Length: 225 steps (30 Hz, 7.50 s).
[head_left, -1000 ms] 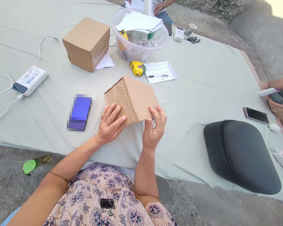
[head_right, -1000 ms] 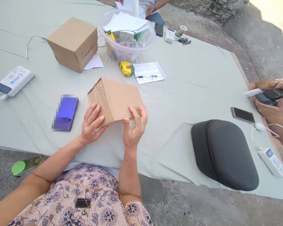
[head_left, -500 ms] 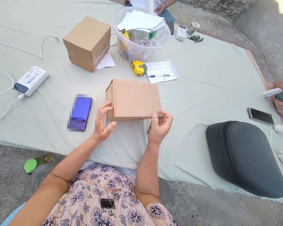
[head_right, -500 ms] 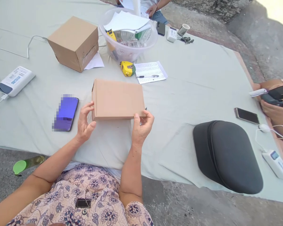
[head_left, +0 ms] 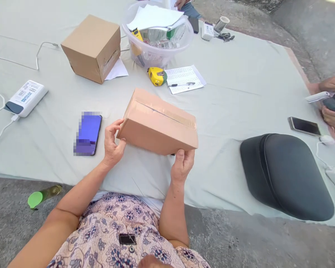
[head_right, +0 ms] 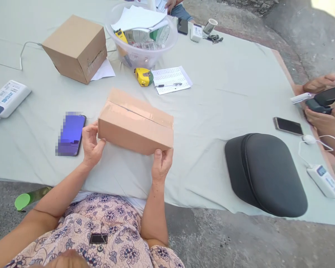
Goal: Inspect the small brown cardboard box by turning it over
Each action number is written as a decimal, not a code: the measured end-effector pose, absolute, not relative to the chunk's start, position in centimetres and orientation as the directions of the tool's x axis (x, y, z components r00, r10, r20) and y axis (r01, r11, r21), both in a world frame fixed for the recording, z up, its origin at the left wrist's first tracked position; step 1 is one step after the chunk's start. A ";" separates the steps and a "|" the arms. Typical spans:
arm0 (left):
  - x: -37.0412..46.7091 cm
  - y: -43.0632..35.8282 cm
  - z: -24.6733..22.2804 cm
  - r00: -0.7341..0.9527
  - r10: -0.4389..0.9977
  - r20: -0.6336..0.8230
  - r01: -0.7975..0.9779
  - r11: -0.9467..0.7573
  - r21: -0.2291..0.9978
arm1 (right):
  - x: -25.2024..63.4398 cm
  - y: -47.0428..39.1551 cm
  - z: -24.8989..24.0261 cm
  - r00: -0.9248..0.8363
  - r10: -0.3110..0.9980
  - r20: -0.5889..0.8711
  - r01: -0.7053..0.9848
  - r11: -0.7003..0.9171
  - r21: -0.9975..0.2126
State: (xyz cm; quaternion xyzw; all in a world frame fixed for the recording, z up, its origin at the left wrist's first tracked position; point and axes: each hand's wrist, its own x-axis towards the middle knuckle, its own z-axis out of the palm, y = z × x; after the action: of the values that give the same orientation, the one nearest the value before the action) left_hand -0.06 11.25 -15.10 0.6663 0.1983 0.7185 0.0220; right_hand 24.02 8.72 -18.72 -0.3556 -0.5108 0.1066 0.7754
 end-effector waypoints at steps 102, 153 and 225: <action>1.1 10.1 -15.4 -0.187 0.147 0.971 0.507 -0.832 0.223 | 19.0 5.7 -17.5 0.419 0.569 0.707 0.372 0.603 -0.706; 1.1 9.1 -14.0 0.100 -0.293 0.951 0.527 -0.795 -0.301 | 16.6 3.6 -12.1 0.210 -0.062 0.976 0.786 0.604 -0.131; -0.7 11.1 -14.4 -0.028 0.374 0.927 0.234 -0.899 0.370 | 22.1 10.2 -18.2 0.421 0.500 0.757 0.104 0.802 -0.588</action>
State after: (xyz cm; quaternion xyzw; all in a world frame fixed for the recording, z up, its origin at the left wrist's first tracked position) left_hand -0.65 11.13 -14.44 0.6951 0.2185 0.6830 0.0513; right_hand 22.09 10.17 -18.18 -0.2884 -0.5235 0.1251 0.7919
